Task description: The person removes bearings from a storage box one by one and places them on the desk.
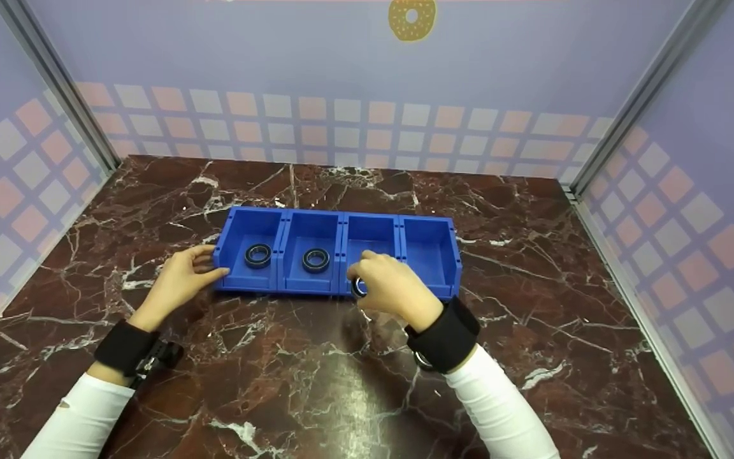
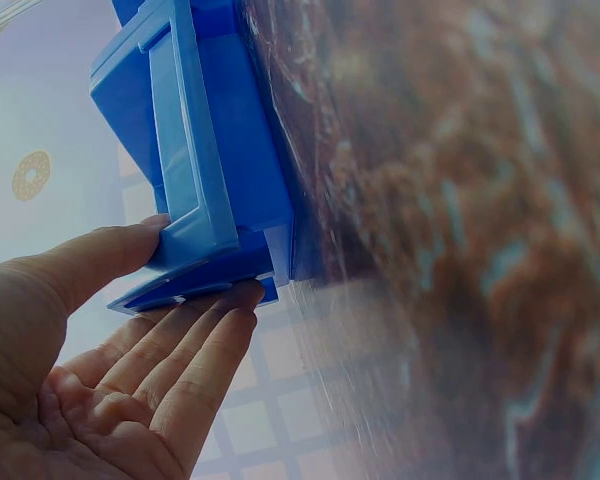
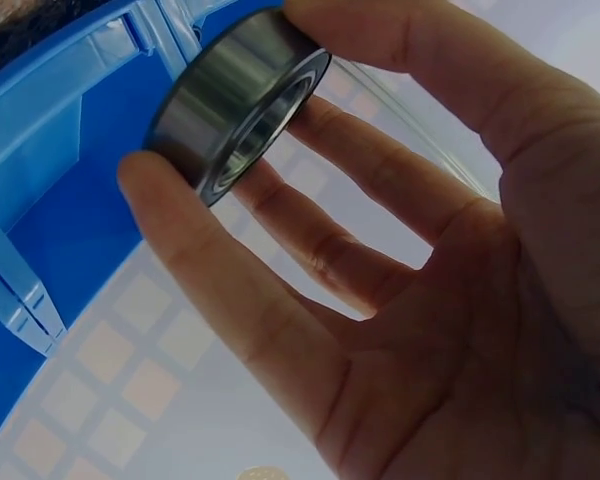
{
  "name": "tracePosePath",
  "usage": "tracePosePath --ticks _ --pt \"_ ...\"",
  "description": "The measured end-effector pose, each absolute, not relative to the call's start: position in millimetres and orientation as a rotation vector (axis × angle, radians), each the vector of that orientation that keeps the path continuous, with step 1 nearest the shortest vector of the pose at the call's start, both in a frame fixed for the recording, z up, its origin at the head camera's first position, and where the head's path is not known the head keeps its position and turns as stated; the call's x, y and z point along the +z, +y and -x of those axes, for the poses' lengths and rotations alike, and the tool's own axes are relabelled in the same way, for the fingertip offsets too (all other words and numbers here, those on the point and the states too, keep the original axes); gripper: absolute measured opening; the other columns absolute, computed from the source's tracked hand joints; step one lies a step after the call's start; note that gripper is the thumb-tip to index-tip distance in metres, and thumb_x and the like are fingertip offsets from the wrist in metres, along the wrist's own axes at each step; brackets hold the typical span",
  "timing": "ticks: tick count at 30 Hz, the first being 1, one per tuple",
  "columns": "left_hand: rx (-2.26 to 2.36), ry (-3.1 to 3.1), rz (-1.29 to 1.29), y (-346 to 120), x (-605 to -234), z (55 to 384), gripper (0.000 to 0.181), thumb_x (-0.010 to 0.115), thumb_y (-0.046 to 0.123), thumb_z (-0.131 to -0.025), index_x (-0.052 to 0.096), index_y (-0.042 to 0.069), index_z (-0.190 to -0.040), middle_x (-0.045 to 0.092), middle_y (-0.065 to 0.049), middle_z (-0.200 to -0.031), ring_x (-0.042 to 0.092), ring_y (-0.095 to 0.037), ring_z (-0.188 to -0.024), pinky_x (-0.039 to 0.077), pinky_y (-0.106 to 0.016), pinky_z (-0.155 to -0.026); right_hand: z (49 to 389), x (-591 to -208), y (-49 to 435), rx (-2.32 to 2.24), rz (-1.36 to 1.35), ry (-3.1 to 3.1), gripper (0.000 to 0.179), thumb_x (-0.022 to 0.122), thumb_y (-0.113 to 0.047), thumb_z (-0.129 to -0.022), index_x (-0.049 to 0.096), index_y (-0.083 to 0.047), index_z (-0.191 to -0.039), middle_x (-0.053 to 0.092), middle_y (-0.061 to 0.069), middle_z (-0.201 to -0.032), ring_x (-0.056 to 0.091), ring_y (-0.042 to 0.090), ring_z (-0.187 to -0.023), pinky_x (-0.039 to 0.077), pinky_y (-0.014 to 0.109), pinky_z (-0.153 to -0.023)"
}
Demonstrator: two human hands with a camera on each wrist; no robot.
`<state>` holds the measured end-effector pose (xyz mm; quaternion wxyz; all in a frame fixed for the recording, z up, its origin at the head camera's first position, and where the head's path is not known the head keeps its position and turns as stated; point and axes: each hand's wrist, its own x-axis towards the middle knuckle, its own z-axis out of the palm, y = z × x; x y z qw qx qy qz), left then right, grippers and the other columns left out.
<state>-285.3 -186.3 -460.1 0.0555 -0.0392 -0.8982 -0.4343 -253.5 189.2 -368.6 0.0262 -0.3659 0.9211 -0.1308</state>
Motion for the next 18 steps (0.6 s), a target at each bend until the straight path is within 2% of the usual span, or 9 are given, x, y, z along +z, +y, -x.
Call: tracePosePath --ticks 9,14,18 --pt "-1.328 -2.744 0.118 -186.4 -459.5 283.6 0.052 0.076 0.007 -0.094 0.057 -0.011 -0.139 0.064 -0.034 -0.128 0.068 -0.044 -0.113 0.056 -0.051 -0.097 243.8 -369.8 189.8 -0.423 1.091 2.836 0.039 0.084 -0.006 -0.078 0.076 -0.004 -0.116 0.066 0.008 -0.106 0.066 0.029 -0.093 0.057 0.045 -0.081" --pt "-1.327 -2.735 0.117 -186.4 -459.5 284.1 0.052 0.077 0.007 -0.093 0.057 -0.012 -0.137 0.065 -0.034 -0.126 0.068 -0.044 -0.112 0.056 -0.052 -0.097 240.2 -373.0 190.7 -0.431 1.074 2.832 0.039 0.083 -0.004 -0.078 0.076 -0.004 -0.116 0.066 0.009 -0.108 0.068 0.029 -0.095 0.058 0.044 -0.083" --pt "-1.329 -2.726 0.118 -186.1 -459.7 285.0 0.052 0.077 0.006 -0.092 0.058 -0.013 -0.136 0.065 -0.034 -0.125 0.069 -0.044 -0.111 0.056 -0.052 -0.097 237.9 -376.5 191.8 -0.429 1.106 2.839 0.04 0.081 0.0 -0.076 0.076 -0.003 -0.115 0.066 0.009 -0.106 0.067 0.026 -0.092 0.058 0.041 -0.079"
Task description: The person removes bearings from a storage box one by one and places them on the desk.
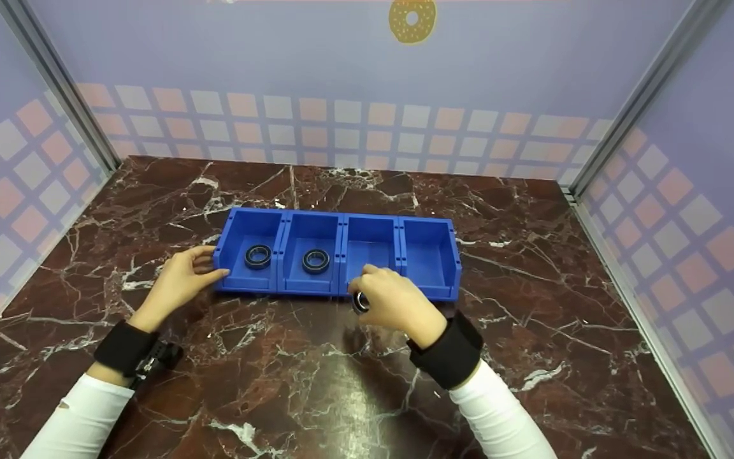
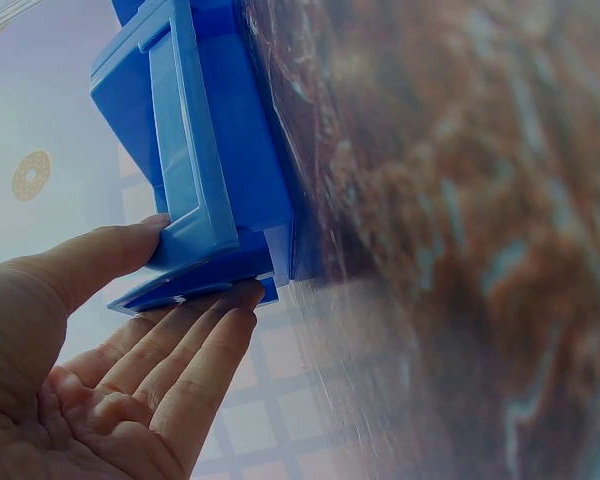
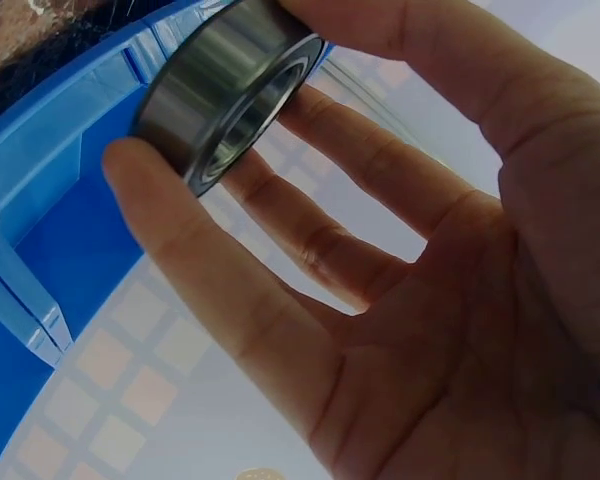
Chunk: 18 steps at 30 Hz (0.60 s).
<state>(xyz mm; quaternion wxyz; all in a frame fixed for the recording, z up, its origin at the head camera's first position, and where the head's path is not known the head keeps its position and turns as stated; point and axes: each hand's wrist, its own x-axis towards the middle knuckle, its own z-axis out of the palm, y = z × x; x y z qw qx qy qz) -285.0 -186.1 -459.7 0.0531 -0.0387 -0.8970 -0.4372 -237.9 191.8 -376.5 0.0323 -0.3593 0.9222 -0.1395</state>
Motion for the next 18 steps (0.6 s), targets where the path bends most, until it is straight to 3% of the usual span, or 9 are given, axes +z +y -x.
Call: tracePosePath --ticks 7,18 --pt "-1.334 -2.718 0.125 -186.0 -460.1 285.8 0.051 0.077 0.005 -0.092 0.058 -0.014 -0.135 0.065 -0.034 -0.125 0.069 -0.045 -0.111 0.056 -0.052 -0.097 232.4 -381.3 192.8 -0.415 1.141 2.838 0.038 0.085 -0.002 -0.075 0.076 -0.004 -0.112 0.063 0.006 -0.1 0.064 0.021 -0.085 0.057 0.038 -0.074" --pt "-1.329 -2.725 0.124 -186.3 -460.7 286.5 0.051 0.077 0.006 -0.092 0.058 -0.013 -0.135 0.065 -0.034 -0.125 0.069 -0.044 -0.11 0.056 -0.051 -0.096 224.5 -389.7 194.0 -0.481 1.085 2.791 0.045 0.076 0.003 -0.069 0.077 -0.007 -0.113 0.064 0.004 -0.102 0.064 0.02 -0.086 0.056 0.037 -0.074"
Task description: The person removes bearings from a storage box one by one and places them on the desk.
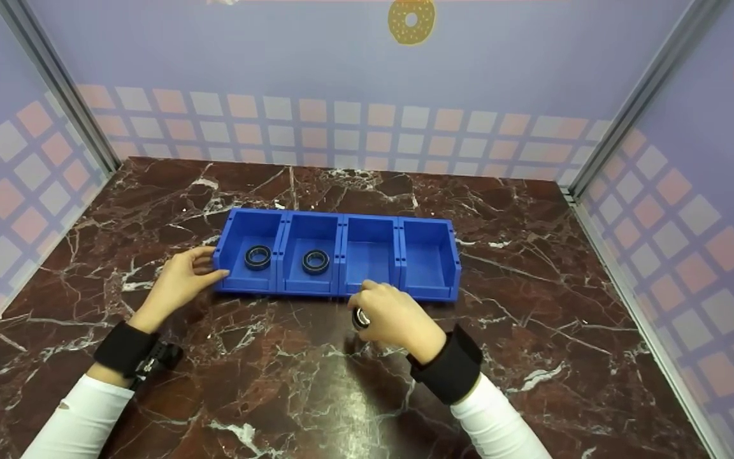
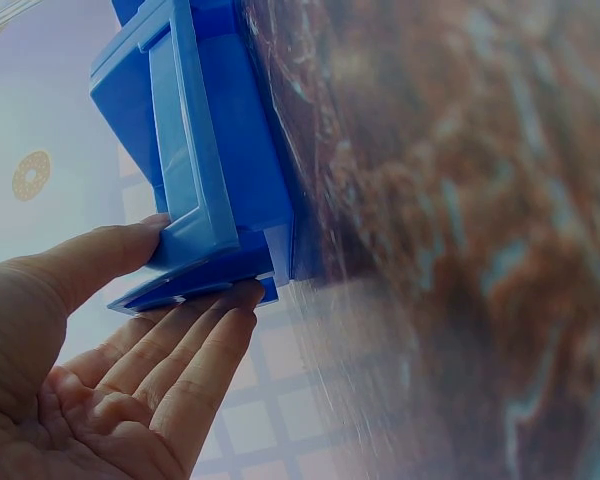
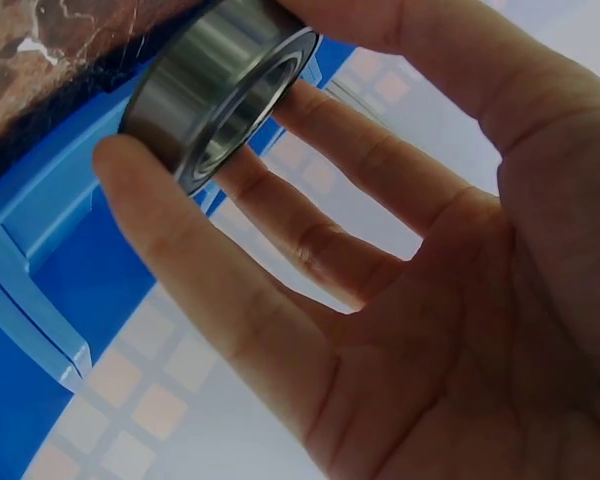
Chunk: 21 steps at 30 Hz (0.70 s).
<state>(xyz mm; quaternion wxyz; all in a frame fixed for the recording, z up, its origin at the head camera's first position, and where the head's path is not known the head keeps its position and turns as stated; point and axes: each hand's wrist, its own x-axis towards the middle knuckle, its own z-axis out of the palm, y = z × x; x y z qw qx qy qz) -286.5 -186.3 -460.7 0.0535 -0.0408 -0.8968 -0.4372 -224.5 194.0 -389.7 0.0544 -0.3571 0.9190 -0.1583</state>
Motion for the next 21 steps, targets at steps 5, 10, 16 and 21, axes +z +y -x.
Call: tracePosePath --ticks 5,10,16,21 --pt "-1.328 -2.729 0.115 -186.3 -460.8 286.4 0.051 0.077 0.006 -0.093 0.058 -0.013 -0.136 0.065 -0.033 -0.125 0.069 -0.044 -0.111 0.056 -0.051 -0.097 221.8 -395.0 194.3 -0.484 1.102 2.787 0.046 0.075 0.003 -0.068 0.078 -0.007 -0.113 0.063 0.003 -0.099 0.059 0.017 -0.082 0.052 0.035 -0.07" --pt "-1.327 -2.726 0.115 -187.0 -461.4 286.2 0.05 0.077 0.005 -0.093 0.058 -0.013 -0.135 0.065 -0.034 -0.125 0.069 -0.044 -0.111 0.056 -0.051 -0.096 219.6 -400.1 193.7 -0.438 1.118 2.784 0.046 0.078 0.003 -0.069 0.077 -0.004 -0.114 0.063 0.005 -0.099 0.058 0.018 -0.082 0.051 0.034 -0.068" --pt "-1.325 -2.717 0.116 -186.4 -461.2 286.4 0.05 0.078 0.006 -0.092 0.059 -0.013 -0.134 0.066 -0.033 -0.124 0.069 -0.044 -0.11 0.056 -0.051 -0.096 216.6 -404.0 193.0 -0.413 1.125 2.776 0.044 0.081 0.001 -0.072 0.076 -0.003 -0.115 0.063 0.007 -0.1 0.057 0.018 -0.079 0.051 0.034 -0.066" --pt "-1.337 -2.706 0.119 -187.0 -461.4 286.1 0.049 0.078 0.005 -0.092 0.059 -0.013 -0.134 0.066 -0.033 -0.123 0.069 -0.044 -0.109 0.056 -0.05 -0.097 213.2 -408.6 192.2 -0.404 1.122 2.777 0.039 0.079 0.0 -0.072 0.076 -0.004 -0.11 0.063 0.007 -0.101 0.058 0.021 -0.082 0.051 0.036 -0.069"
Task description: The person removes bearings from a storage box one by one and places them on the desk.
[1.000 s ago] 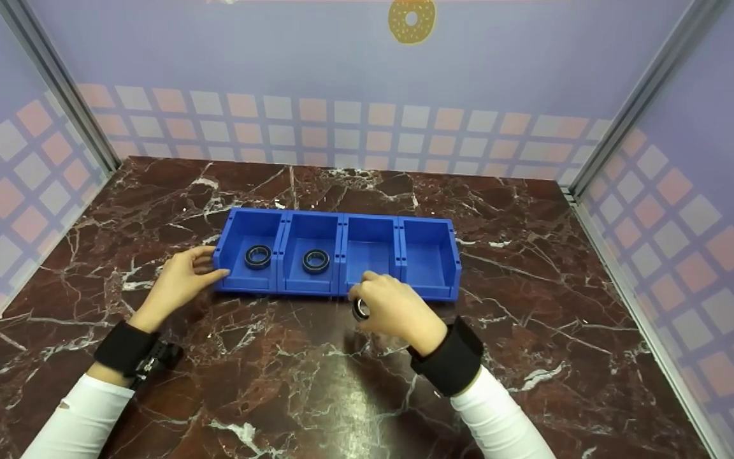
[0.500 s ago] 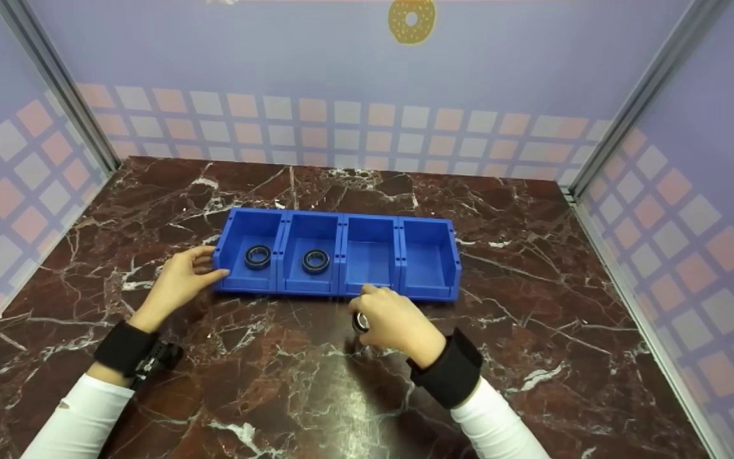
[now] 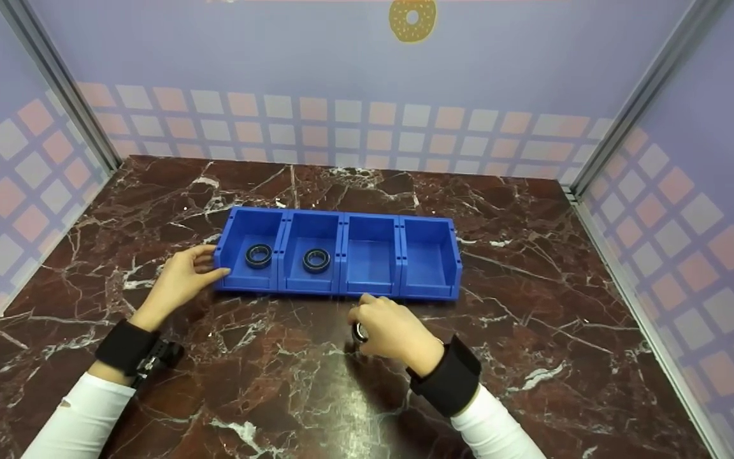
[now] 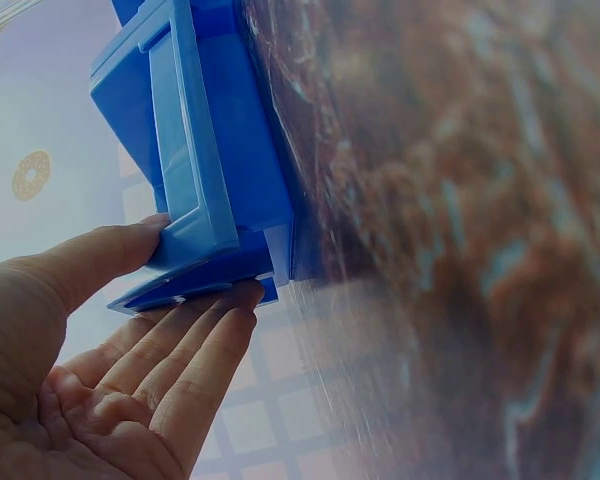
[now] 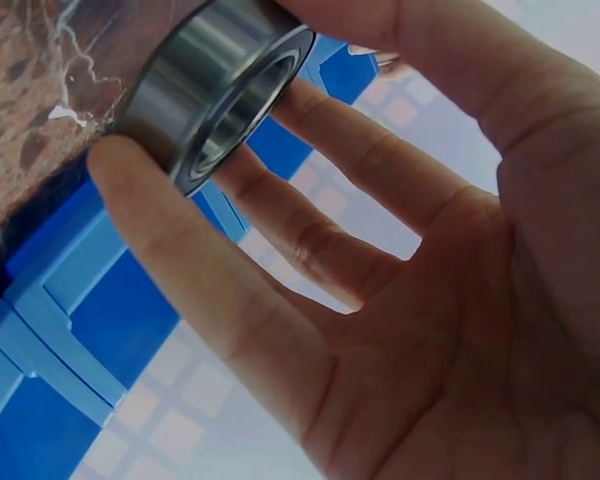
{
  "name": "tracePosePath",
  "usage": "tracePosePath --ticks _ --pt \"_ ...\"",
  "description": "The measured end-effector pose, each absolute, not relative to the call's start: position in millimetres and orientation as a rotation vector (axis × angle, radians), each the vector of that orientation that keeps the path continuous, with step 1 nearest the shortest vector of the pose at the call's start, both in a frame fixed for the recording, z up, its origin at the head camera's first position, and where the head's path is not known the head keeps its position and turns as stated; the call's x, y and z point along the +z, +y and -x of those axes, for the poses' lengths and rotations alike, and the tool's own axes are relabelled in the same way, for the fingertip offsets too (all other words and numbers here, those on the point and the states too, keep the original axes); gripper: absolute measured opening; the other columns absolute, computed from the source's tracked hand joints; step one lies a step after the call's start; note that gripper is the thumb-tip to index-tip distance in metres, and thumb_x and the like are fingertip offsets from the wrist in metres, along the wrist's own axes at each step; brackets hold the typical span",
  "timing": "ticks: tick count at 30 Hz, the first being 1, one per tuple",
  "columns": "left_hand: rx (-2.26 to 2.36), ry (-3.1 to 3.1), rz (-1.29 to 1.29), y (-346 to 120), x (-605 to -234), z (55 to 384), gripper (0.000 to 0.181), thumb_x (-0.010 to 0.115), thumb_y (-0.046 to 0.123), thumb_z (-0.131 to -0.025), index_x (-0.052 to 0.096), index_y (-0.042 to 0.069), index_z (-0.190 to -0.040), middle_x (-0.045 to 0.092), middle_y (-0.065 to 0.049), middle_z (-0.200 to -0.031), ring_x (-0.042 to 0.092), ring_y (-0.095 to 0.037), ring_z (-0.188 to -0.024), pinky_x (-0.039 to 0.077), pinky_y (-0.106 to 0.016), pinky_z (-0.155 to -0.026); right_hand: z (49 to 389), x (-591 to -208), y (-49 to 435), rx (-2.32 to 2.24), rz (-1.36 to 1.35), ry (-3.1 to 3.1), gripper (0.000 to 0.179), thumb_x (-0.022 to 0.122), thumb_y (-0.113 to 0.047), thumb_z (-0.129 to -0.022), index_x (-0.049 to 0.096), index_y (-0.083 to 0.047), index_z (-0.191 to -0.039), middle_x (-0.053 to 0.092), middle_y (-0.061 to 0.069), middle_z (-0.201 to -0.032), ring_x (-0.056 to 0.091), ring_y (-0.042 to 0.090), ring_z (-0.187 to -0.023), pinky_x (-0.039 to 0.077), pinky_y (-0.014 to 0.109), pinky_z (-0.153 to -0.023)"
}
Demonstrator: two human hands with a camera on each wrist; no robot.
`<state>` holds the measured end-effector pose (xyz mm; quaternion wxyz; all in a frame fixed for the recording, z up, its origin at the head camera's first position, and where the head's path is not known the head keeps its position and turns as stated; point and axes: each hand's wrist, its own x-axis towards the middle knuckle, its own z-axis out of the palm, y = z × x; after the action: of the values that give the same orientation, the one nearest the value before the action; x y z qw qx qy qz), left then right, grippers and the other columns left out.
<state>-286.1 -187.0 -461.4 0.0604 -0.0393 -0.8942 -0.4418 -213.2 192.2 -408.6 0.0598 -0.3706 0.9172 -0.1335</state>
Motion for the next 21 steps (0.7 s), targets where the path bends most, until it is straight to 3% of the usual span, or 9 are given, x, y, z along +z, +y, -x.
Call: tracePosePath --ticks 9,18,21 --pt "-1.323 -2.717 0.125 -186.5 -460.8 285.1 0.05 0.078 0.005 -0.092 0.059 -0.013 -0.135 0.066 -0.034 -0.123 0.07 -0.044 -0.109 0.057 -0.051 -0.095 207.5 -416.9 191.4 -0.402 1.134 2.768 0.038 0.084 -0.001 -0.072 0.075 -0.002 -0.109 0.063 0.008 -0.102 0.064 0.027 -0.087 0.057 0.043 -0.074" --pt "-1.311 -2.719 0.131 -186.4 -459.7 284.8 0.049 0.077 0.005 -0.092 0.059 -0.013 -0.134 0.066 -0.034 -0.123 0.069 -0.045 -0.109 0.057 -0.052 -0.096 203.6 -424.3 190.4 -0.407 1.058 2.751 0.038 0.084 -0.002 -0.073 0.074 -0.002 -0.11 0.063 0.027 -0.129 0.065 0.046 -0.112 0.056 0.058 -0.091" --pt "-1.312 -2.719 0.131 -186.5 -460.3 284.9 0.049 0.077 0.005 -0.092 0.059 -0.014 -0.134 0.066 -0.034 -0.123 0.07 -0.045 -0.109 0.057 -0.051 -0.095 202.4 -426.5 189.4 -0.407 1.022 2.744 0.039 0.085 -0.002 -0.073 0.074 0.0 -0.111 0.062 0.029 -0.131 0.063 0.048 -0.114 0.055 0.06 -0.093"
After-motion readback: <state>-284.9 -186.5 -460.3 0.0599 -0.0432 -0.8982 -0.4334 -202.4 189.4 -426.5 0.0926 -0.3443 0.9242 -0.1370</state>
